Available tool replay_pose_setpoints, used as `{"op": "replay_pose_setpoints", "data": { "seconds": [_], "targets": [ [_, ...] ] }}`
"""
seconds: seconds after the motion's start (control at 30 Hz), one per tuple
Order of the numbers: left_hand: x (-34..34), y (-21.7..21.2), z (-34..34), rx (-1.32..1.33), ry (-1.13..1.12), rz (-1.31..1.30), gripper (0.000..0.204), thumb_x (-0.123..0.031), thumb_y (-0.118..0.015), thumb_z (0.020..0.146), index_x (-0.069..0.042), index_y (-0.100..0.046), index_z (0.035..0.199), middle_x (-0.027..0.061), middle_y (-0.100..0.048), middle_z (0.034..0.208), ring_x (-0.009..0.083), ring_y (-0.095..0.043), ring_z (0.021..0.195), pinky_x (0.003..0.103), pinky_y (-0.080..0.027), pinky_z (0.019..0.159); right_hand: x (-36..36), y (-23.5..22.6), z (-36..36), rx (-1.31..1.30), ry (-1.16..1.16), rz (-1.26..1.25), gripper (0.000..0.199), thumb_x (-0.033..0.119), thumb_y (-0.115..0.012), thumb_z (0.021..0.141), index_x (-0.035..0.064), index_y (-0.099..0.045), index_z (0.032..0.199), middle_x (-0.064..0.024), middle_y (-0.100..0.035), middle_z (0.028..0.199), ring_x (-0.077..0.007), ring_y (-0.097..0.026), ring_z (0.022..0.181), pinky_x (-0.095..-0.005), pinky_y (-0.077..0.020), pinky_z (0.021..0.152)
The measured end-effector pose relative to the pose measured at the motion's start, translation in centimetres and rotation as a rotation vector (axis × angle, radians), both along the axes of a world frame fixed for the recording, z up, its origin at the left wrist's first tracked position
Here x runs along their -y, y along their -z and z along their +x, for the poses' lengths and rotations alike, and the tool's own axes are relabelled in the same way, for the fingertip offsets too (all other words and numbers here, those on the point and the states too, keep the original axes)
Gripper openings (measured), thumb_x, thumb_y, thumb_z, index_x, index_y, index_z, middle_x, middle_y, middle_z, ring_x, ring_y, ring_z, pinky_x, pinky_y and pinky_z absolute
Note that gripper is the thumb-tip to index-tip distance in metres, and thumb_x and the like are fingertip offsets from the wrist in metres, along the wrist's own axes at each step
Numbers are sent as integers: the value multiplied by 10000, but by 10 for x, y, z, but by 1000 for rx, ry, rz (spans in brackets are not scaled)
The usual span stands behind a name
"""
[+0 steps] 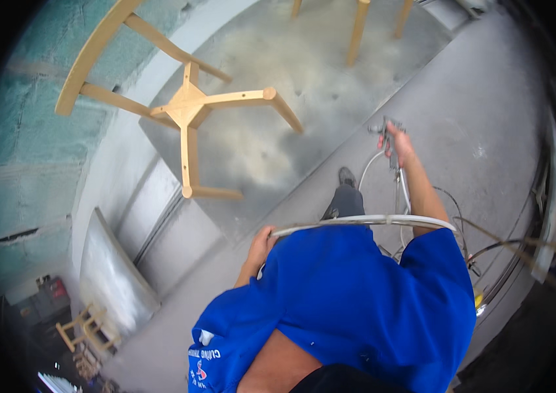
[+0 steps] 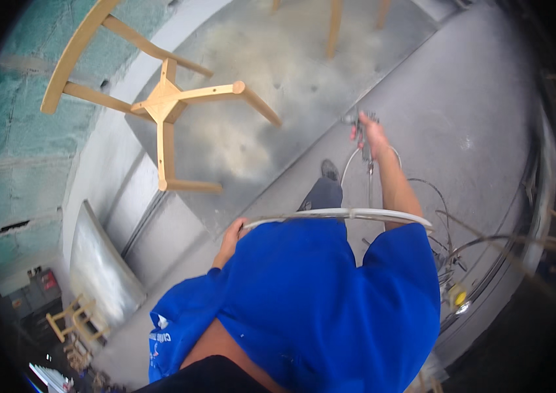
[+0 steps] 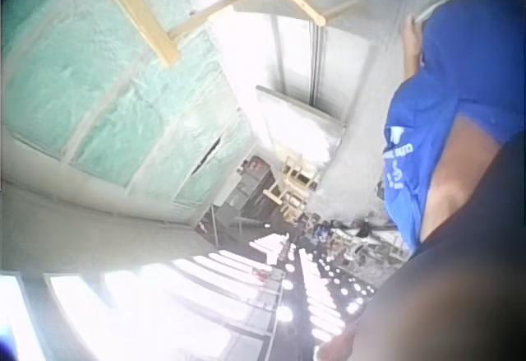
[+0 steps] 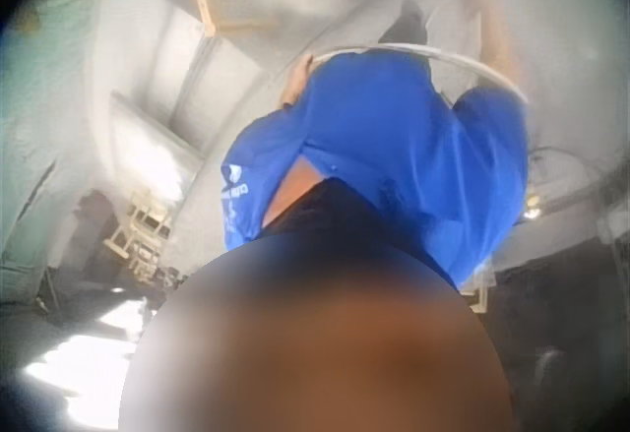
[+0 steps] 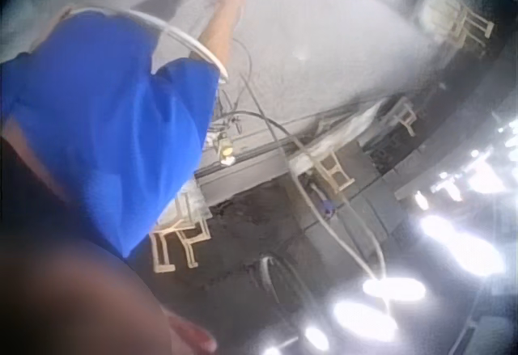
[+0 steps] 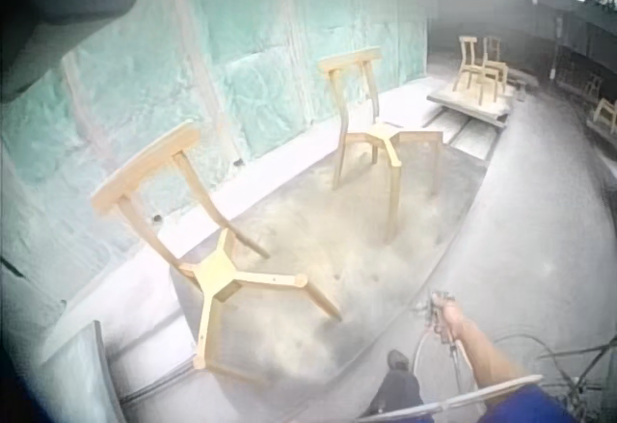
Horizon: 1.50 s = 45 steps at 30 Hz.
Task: The person uses a spray gun to apply a finish to wooden chair frames. They repeatedly pick up each chair, spray all sides, and place it back on the floor. The process is repeated for multiple chairs in a workshop setting.
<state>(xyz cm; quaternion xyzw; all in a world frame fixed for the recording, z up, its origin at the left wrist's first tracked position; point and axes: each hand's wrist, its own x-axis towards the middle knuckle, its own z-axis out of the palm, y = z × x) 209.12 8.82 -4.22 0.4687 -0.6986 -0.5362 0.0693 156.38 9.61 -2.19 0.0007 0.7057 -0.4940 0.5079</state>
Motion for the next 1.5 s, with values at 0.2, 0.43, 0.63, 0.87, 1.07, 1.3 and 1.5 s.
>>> {"op": "replay_pose_setpoints", "data": {
  "seconds": [0.2,0.43,0.63,0.87,1.07,1.3,1.5],
  "targets": [
    [-26,-48,-120,-92,32,78,178,-30,-644,935,-37,-633,1113,147,-643,1051,321,-650,982,366,-515,872,54,-77,-108,460,-333,-684,508,467,-530,1056,144,-514,1448,-49,-632,871,-127,-631,711,-217,-374,402],
    [-38,-66,-157,-60,-98,160,125,-95,-618,1001,-57,-617,1120,76,-598,1044,195,-603,996,323,-484,893,160,-63,-147,-114,-632,60,411,465,-572,1037,145,-628,1289,-16,-656,851,-105,-616,706,-213,-343,411],
    [-45,-66,-167,29,-184,-115,135,-39,-602,1005,-56,-633,1135,108,-642,988,263,-660,953,349,-511,844,215,-72,-140,368,-714,-502,401,493,-580,1028,152,-642,1228,-5,-649,853,-89,-611,704,-242,-355,450],
    [-64,-85,-195,58,-420,20,128,-55,-595,1018,-63,-633,1139,129,-662,999,289,-670,960,362,-523,846,301,-90,-85,175,-811,-420,435,458,-536,1061,100,-589,1304,-26,-644,860,-99,-632,707,-225,-376,412],
    [-78,-96,-204,62,-648,116,122,-68,-589,1029,-69,-633,1143,146,-679,1009,312,-679,966,373,-532,847,337,-97,-37,300,-516,-618,341,428,-564,1053,116,-628,1177,-19,-671,863,-120,-663,717,-253,-392,445],
    [-95,-93,-174,262,-572,-12,147,-126,-582,1050,-79,-627,1181,177,-701,1047,370,-686,950,401,-549,848,278,-93,-48,272,-507,-548,453,433,-539,1067,132,-551,1406,-40,-654,862,-120,-643,746,-227,-393,421],
    [-109,-60,-136,110,-453,-96,220,-68,-617,1004,-71,-619,1224,76,-635,1017,175,-587,927,332,-488,826,141,-111,-31,403,-439,-763,579,409,-493,1087,139,-351,1579,-88,-628,971,-169,-648,809,-218,-421,405]
  ]
}}
